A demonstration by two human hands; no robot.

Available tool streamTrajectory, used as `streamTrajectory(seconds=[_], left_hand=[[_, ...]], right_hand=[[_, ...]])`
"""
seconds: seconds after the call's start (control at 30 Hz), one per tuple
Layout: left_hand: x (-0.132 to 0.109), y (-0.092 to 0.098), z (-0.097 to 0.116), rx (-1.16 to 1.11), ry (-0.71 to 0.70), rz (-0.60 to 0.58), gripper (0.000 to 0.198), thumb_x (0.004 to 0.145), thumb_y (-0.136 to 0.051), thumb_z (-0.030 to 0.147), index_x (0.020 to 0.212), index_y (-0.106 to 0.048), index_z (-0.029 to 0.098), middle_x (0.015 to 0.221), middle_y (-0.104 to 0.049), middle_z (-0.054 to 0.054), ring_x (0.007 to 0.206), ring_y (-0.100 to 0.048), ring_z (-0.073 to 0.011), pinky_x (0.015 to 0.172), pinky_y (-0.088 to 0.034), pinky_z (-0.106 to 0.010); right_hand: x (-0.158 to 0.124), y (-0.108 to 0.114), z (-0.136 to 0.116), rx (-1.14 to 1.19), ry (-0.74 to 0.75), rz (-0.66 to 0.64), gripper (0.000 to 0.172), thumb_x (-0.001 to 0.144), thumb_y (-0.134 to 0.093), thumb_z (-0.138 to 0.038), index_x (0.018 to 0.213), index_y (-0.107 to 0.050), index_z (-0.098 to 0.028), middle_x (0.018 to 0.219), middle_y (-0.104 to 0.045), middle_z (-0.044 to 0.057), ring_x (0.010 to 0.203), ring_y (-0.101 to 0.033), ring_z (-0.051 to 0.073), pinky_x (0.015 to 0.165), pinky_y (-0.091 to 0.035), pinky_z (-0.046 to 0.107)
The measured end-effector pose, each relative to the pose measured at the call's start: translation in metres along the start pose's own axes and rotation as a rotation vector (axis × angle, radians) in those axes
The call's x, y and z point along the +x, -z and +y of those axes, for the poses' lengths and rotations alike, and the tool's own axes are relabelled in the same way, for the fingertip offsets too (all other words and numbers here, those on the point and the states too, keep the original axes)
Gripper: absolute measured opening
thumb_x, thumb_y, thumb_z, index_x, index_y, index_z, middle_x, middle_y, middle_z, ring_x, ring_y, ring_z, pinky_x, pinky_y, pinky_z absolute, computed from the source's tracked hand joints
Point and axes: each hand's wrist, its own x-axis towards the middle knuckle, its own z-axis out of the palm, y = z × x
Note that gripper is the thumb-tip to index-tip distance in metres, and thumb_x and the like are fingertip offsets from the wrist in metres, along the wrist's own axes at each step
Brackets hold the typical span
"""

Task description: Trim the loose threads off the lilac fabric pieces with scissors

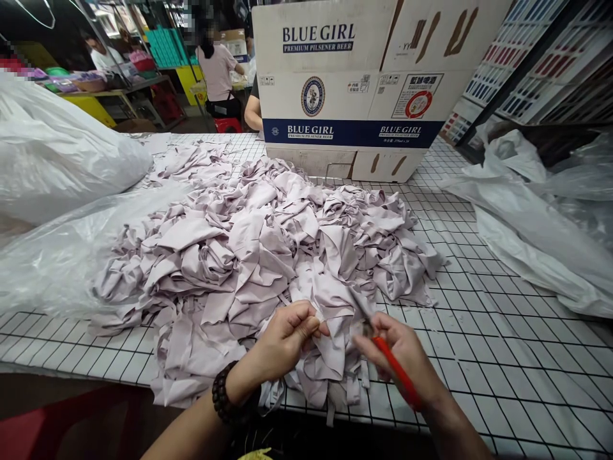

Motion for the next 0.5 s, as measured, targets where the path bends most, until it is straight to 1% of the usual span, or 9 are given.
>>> streamTrajectory(seconds=[0.07,0.13,0.23,0.27,0.33,0.37,0.4,0.47,0.5], left_hand=[[-0.003,-0.002,0.001,0.190,-0.035,0.003,0.041,0.098,-0.040,0.044,0.082,-0.064,0.015,0.075,-0.058,-0.003,0.070,-0.056,-0.0147,0.068,-0.045,-0.026],[-0.004,-0.009,-0.003,0.421,-0.011,-0.024,0.038,0.094,-0.047,0.050,0.096,-0.063,0.016,0.089,-0.063,-0.007,0.085,-0.060,-0.0200,0.078,-0.047,-0.031],[0.002,-0.029,-0.014,0.804,0.059,-0.086,0.065,0.076,-0.064,0.065,0.114,-0.056,0.013,0.102,-0.063,-0.014,0.096,-0.060,-0.0306,0.083,-0.049,-0.042],[0.006,-0.035,-0.018,0.916,0.080,-0.107,0.065,0.075,-0.065,0.063,0.115,-0.056,0.012,0.102,-0.064,-0.015,0.095,-0.061,-0.0327,0.082,-0.050,-0.043],[0.016,-0.042,-0.022,1.053,0.109,-0.162,0.040,0.086,-0.059,0.047,0.107,-0.059,0.012,0.096,-0.066,-0.015,0.089,-0.064,-0.0315,0.077,-0.051,-0.041],[0.020,-0.042,-0.021,1.077,0.114,-0.187,0.026,0.090,-0.053,0.037,0.101,-0.060,0.013,0.094,-0.067,-0.014,0.086,-0.066,-0.0294,0.074,-0.051,-0.039],[0.023,-0.040,-0.019,1.080,0.109,-0.213,0.018,0.092,-0.050,0.030,0.093,-0.061,0.015,0.091,-0.068,-0.012,0.082,-0.067,-0.0271,0.072,-0.051,-0.035],[0.027,-0.029,-0.009,1.055,0.076,-0.264,0.017,0.091,-0.050,0.026,0.081,-0.060,0.017,0.083,-0.068,-0.009,0.076,-0.067,-0.0233,0.068,-0.050,-0.030],[0.028,-0.023,-0.003,1.047,0.062,-0.282,0.017,0.091,-0.050,0.027,0.080,-0.059,0.017,0.080,-0.068,-0.008,0.075,-0.067,-0.0221,0.066,-0.050,-0.028]], right_hand=[[-0.004,0.011,0.010,0.130,-0.035,0.117,0.044,0.071,-0.070,-0.059,0.070,-0.043,-0.024,0.048,-0.041,-0.010,0.041,-0.036,0.009,0.040,-0.034,0.021],[-0.011,0.021,0.021,0.168,-0.059,0.180,0.045,0.069,-0.073,-0.060,0.071,-0.047,-0.022,0.049,-0.045,-0.008,0.044,-0.042,0.009,0.045,-0.040,0.022],[-0.023,0.025,0.037,0.196,-0.102,0.216,0.044,0.066,-0.078,-0.054,0.070,-0.050,-0.021,0.051,-0.046,-0.008,0.045,-0.042,0.008,0.046,-0.041,0.021],[-0.027,0.024,0.041,0.204,-0.103,0.236,0.044,0.065,-0.079,-0.053,0.069,-0.049,-0.020,0.052,-0.045,-0.009,0.044,-0.041,0.007,0.045,-0.040,0.020],[-0.033,0.020,0.047,0.224,-0.084,0.280,0.045,0.065,-0.080,-0.052,0.068,-0.049,-0.020,0.052,-0.043,-0.009,0.044,-0.039,0.007,0.045,-0.040,0.020],[-0.035,0.018,0.049,0.232,-0.075,0.294,0.045,0.065,-0.079,-0.053,0.068,-0.049,-0.021,0.052,-0.042,-0.009,0.044,-0.038,0.007,0.044,-0.040,0.020],[-0.037,0.017,0.051,0.238,-0.070,0.307,0.044,0.066,-0.078,-0.054,0.069,-0.049,-0.021,0.051,-0.042,-0.009,0.044,-0.038,0.007,0.044,-0.040,0.020],[-0.039,0.017,0.054,0.242,-0.075,0.336,0.045,0.067,-0.075,-0.057,0.069,-0.050,-0.021,0.050,-0.041,-0.009,0.044,-0.036,0.007,0.044,-0.040,0.020],[-0.040,0.018,0.055,0.240,-0.082,0.350,0.045,0.068,-0.075,-0.058,0.068,-0.049,-0.021,0.049,-0.041,-0.009,0.044,-0.036,0.007,0.043,-0.039,0.020]])
